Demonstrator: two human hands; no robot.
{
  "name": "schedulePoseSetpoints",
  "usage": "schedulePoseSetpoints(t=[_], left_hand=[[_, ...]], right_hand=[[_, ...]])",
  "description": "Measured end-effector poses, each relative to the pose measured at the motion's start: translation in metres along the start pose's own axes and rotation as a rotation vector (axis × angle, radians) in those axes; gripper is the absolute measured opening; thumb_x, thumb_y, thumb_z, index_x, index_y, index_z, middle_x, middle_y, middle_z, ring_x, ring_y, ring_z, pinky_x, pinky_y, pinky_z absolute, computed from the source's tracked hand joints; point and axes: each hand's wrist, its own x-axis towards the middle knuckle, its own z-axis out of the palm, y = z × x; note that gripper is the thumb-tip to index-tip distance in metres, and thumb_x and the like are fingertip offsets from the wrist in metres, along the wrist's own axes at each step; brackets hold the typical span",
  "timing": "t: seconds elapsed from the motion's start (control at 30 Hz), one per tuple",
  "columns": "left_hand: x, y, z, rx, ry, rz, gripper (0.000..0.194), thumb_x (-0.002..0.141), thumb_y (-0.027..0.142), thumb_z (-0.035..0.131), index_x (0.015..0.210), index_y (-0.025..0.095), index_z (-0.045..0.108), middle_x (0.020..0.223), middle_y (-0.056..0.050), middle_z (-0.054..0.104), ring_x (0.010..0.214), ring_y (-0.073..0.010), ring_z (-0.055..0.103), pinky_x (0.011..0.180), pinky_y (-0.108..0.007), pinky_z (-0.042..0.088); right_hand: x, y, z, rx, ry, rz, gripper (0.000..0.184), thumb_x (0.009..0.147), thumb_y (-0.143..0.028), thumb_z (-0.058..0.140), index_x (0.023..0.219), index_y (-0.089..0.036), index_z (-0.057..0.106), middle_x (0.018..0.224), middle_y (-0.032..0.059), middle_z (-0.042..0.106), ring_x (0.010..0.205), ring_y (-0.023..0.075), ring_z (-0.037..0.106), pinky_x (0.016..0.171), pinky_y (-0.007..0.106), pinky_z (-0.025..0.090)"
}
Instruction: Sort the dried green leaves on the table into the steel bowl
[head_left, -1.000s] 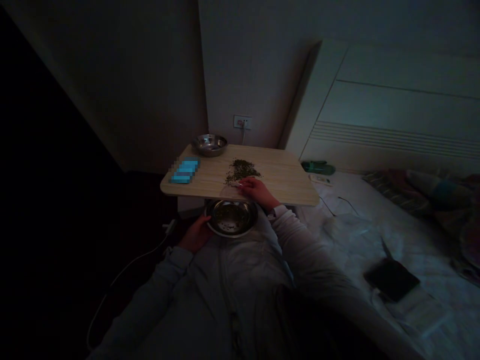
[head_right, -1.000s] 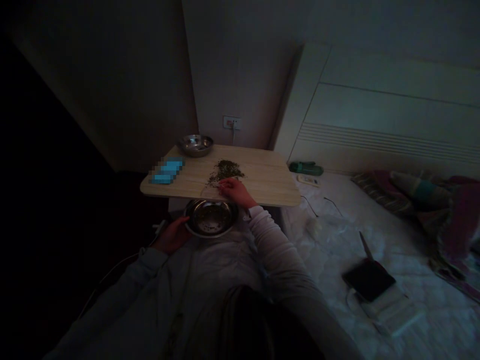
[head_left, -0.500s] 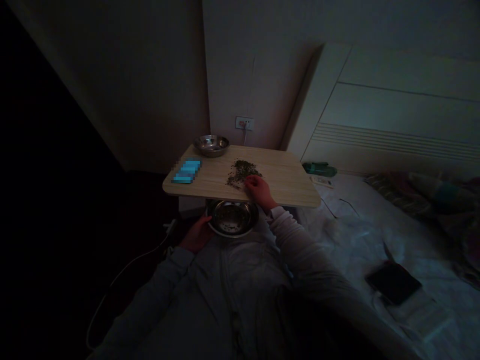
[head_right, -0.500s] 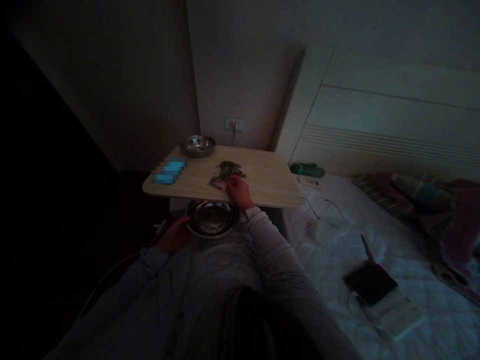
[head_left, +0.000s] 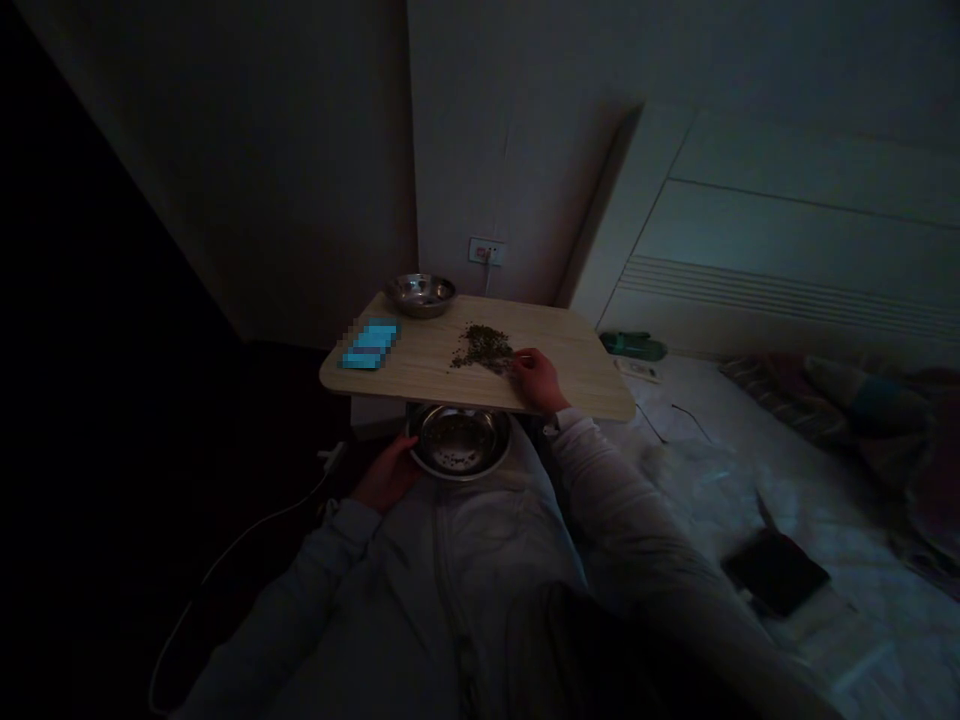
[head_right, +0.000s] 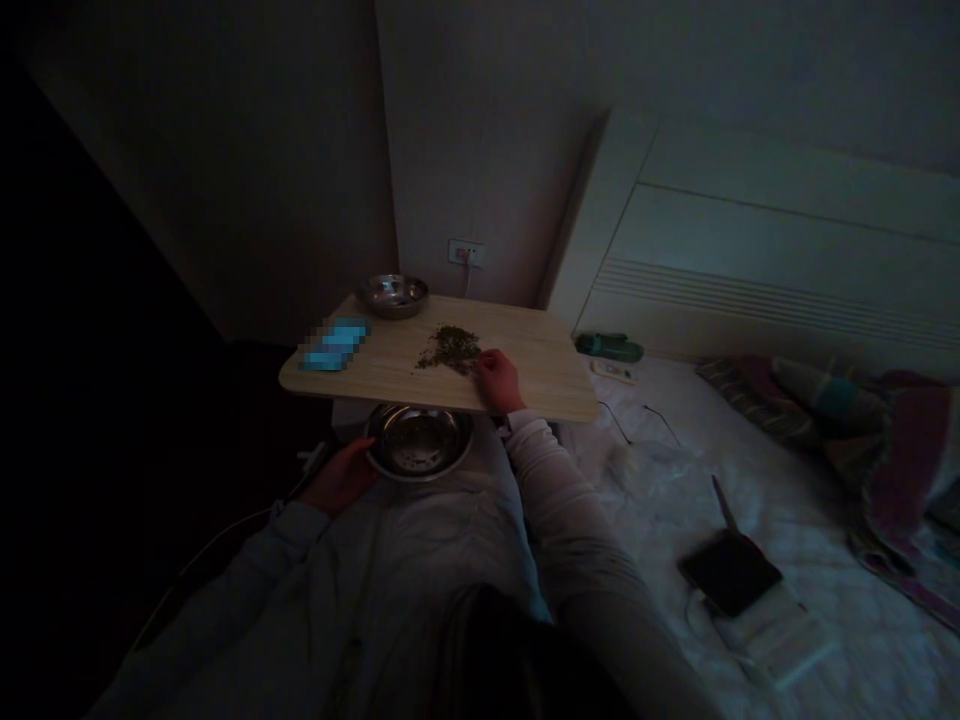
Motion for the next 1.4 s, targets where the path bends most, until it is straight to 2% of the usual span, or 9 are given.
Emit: schedulePoseSetpoints(t=[0.23, 0.4, 0.63, 0.73, 0.83, 0.97, 1.17, 1.4], left_hand=[[-0.003, 0.002, 0.006, -0.017, 0.049, -0.035, 0.026, 0.092, 0.006, 0.065, 0.112, 0.016, 0.077, 0.089, -0.005, 0.086, 0.078, -0.0217, 0.082, 0.078, -0.032, 0.067], [-0.007, 0.001, 0.010, -0.009, 0.070, -0.022, 0.023, 0.094, 0.005, 0.063, 0.110, 0.015, 0.077, 0.087, -0.006, 0.085, 0.077, -0.0218, 0.082, 0.076, -0.031, 0.066], [-0.002, -0.001, 0.004, -0.029, 0.027, -0.018, 0.038, 0.092, 0.006, 0.066, 0.126, 0.015, 0.077, 0.099, -0.007, 0.088, 0.084, -0.0230, 0.084, 0.079, -0.032, 0.067], [-0.002, -0.001, 0.003, -0.025, 0.019, -0.010, 0.038, 0.092, 0.006, 0.066, 0.127, 0.016, 0.076, 0.099, -0.006, 0.088, 0.084, -0.0226, 0.084, 0.079, -0.032, 0.067], [-0.005, 0.000, 0.007, -0.032, 0.039, -0.008, 0.031, 0.093, 0.005, 0.064, 0.119, 0.016, 0.077, 0.094, -0.005, 0.087, 0.080, -0.0210, 0.083, 0.078, -0.030, 0.067], [-0.009, 0.002, 0.012, -0.036, 0.049, -0.012, 0.026, 0.094, 0.003, 0.062, 0.111, 0.015, 0.077, 0.091, -0.005, 0.086, 0.077, -0.0195, 0.082, 0.077, -0.029, 0.066], [-0.008, 0.001, 0.011, -0.022, 0.058, -0.017, 0.026, 0.093, 0.003, 0.063, 0.109, 0.016, 0.078, 0.088, -0.005, 0.086, 0.081, -0.0225, 0.083, 0.075, -0.030, 0.066], [-0.010, 0.001, 0.012, -0.022, 0.049, -0.011, 0.027, 0.094, 0.004, 0.063, 0.113, 0.015, 0.079, 0.092, -0.006, 0.087, 0.086, -0.0231, 0.084, 0.082, -0.033, 0.067]], right_hand=[[0.017, 0.003, -0.008, 0.008, -0.001, -0.073, 0.010, 0.086, -0.027, 0.073, 0.095, -0.024, 0.070, 0.085, 0.0023, 0.079, 0.086, 0.0200, 0.073, 0.094, 0.039, 0.060], [0.029, 0.004, -0.011, 0.008, -0.014, -0.080, 0.011, 0.084, -0.028, 0.074, 0.093, -0.023, 0.071, 0.084, 0.0029, 0.079, 0.088, 0.0225, 0.076, 0.099, 0.045, 0.063], [0.037, 0.002, -0.021, 0.068, -0.033, -0.105, 0.017, 0.085, -0.035, 0.080, 0.095, -0.022, 0.075, 0.091, 0.0068, 0.082, 0.091, 0.0251, 0.079, 0.100, 0.049, 0.066], [0.034, -0.005, -0.025, -0.049, -0.015, -0.132, 0.018, 0.089, -0.036, 0.079, 0.099, -0.021, 0.078, 0.101, 0.0109, 0.084, 0.101, 0.0275, 0.080, 0.104, 0.049, 0.064], [0.026, -0.014, -0.024, -0.222, 0.002, -0.175, 0.017, 0.096, -0.032, 0.072, 0.108, -0.021, 0.079, 0.110, 0.0143, 0.083, 0.110, 0.0299, 0.080, 0.107, 0.047, 0.063], [0.012, -0.032, -0.013, -0.531, -0.006, -0.188, 0.030, 0.107, -0.027, 0.054, 0.129, -0.020, 0.075, 0.109, 0.0158, 0.083, 0.107, 0.0332, 0.079, 0.100, 0.048, 0.063], [-0.012, -0.061, 0.006, -0.885, -0.169, -0.232, 0.038, 0.109, -0.020, 0.045, 0.138, -0.018, 0.068, 0.117, 0.0194, 0.082, 0.109, 0.0329, 0.078, 0.093, 0.040, 0.057], [-0.032, -0.071, 0.004, -1.037, -0.275, -0.299, 0.041, 0.110, -0.018, 0.044, 0.145, -0.019, 0.065, 0.120, 0.0175, 0.083, 0.109, 0.0293, 0.079, 0.092, 0.035, 0.055]])
